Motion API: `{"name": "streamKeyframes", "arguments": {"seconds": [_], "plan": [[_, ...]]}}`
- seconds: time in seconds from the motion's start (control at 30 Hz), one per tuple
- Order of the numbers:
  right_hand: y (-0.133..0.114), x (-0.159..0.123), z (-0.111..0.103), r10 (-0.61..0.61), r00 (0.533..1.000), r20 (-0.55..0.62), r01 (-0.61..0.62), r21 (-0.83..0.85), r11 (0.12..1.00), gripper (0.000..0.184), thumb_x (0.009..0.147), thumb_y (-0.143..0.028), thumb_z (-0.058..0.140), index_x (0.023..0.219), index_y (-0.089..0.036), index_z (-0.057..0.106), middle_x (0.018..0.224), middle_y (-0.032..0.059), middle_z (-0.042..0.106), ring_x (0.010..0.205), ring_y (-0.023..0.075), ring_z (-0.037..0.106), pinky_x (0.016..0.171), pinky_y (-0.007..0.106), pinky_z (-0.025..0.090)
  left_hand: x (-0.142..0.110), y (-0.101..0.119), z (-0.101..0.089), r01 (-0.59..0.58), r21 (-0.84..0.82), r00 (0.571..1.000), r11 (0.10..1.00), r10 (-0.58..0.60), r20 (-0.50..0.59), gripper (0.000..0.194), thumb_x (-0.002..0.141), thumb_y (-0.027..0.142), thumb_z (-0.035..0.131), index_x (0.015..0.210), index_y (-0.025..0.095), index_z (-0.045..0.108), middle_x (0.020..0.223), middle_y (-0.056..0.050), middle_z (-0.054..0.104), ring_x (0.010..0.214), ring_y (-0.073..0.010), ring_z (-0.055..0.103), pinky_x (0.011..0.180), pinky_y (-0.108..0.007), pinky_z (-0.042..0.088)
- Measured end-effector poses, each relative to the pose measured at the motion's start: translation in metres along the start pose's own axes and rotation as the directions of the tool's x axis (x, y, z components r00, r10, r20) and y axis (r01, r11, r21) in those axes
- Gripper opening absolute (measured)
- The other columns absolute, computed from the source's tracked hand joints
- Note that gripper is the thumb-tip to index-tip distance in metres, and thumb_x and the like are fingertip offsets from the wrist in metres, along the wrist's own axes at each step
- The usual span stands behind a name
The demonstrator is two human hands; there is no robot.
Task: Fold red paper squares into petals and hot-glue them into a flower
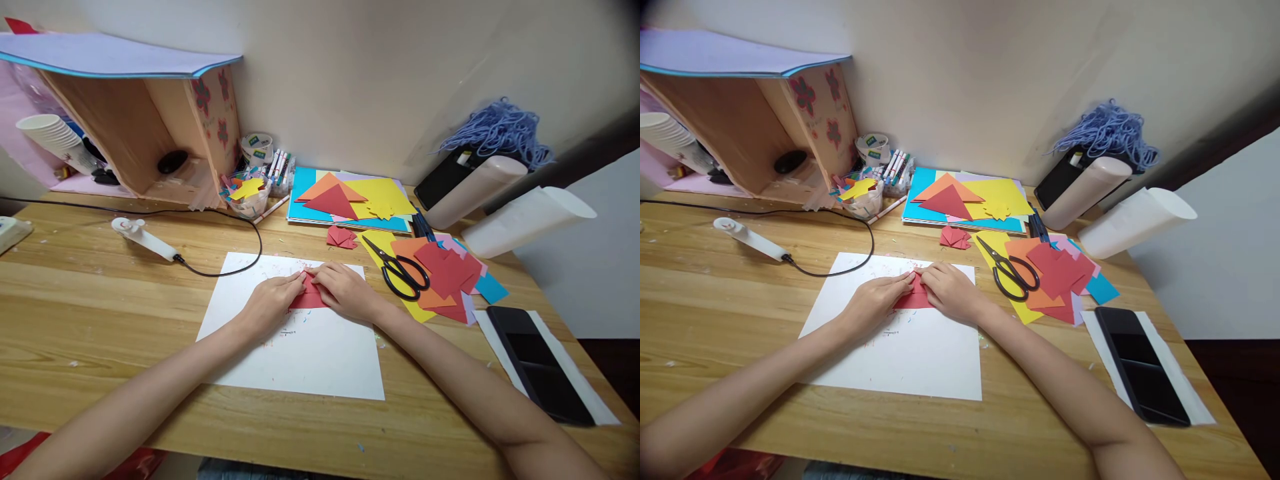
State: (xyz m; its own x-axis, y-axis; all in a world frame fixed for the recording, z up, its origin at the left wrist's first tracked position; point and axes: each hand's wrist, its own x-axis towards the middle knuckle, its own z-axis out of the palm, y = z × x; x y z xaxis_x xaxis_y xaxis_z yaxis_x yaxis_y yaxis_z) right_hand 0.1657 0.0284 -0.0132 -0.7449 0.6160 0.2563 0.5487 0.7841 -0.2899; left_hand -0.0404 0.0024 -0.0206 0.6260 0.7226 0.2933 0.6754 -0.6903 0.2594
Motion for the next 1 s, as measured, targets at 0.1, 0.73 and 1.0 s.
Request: {"name": "streamKeyframes", "arguments": {"seconds": [0.1, 0.73, 1.0], "plan": [[-0.001, 0.000, 0.001, 0.027, 1.000, -0.006, -0.026, 0.024, 0.999, 0.026, 0.082, -0.012, 0.042, 0.106, -0.015, 0.051, 0.101, 0.0100, 0.060, 0.094, 0.0215, 0.051, 0.078, 0.037, 0.045, 0.001, 0.002, 0.000, -0.029, 0.049, 1.000, 0.998, 0.029, -0.009, 0.024, 0.083, 0.010, 0.041, 0.104, 0.011, 0.053, 0.120, -0.014, 0.055, 0.100, -0.0197, 0.059, 0.079, -0.032, 0.051], [0.000, -0.001, 0.000, -0.002, 1.000, -0.017, 0.002, 0.007, 1.000, 0.022, 0.087, -0.021, 0.042, 0.103, -0.016, 0.057, 0.110, 0.0086, 0.060, 0.098, 0.0200, 0.051, 0.083, 0.036, 0.046, -0.008, 0.026, 0.002, -0.100, 0.417, 0.989, 0.903, 0.137, -0.060, 0.025, 0.083, 0.010, 0.038, 0.098, 0.004, 0.057, 0.102, -0.018, 0.063, 0.096, -0.0225, 0.059, 0.094, -0.040, 0.039], [0.000, 0.000, -0.001, -0.007, 1.000, -0.017, 0.007, 0.020, 1.000, 0.025, 0.087, -0.018, 0.041, 0.107, -0.018, 0.057, 0.106, 0.0078, 0.061, 0.097, 0.0203, 0.051, 0.081, 0.037, 0.046, -0.010, 0.028, 0.006, -0.149, 0.461, 0.983, 0.875, 0.180, -0.024, 0.029, 0.081, 0.004, 0.032, 0.103, -0.001, 0.051, 0.105, -0.023, 0.061, 0.101, -0.0242, 0.059, 0.099, -0.041, 0.036]]}}
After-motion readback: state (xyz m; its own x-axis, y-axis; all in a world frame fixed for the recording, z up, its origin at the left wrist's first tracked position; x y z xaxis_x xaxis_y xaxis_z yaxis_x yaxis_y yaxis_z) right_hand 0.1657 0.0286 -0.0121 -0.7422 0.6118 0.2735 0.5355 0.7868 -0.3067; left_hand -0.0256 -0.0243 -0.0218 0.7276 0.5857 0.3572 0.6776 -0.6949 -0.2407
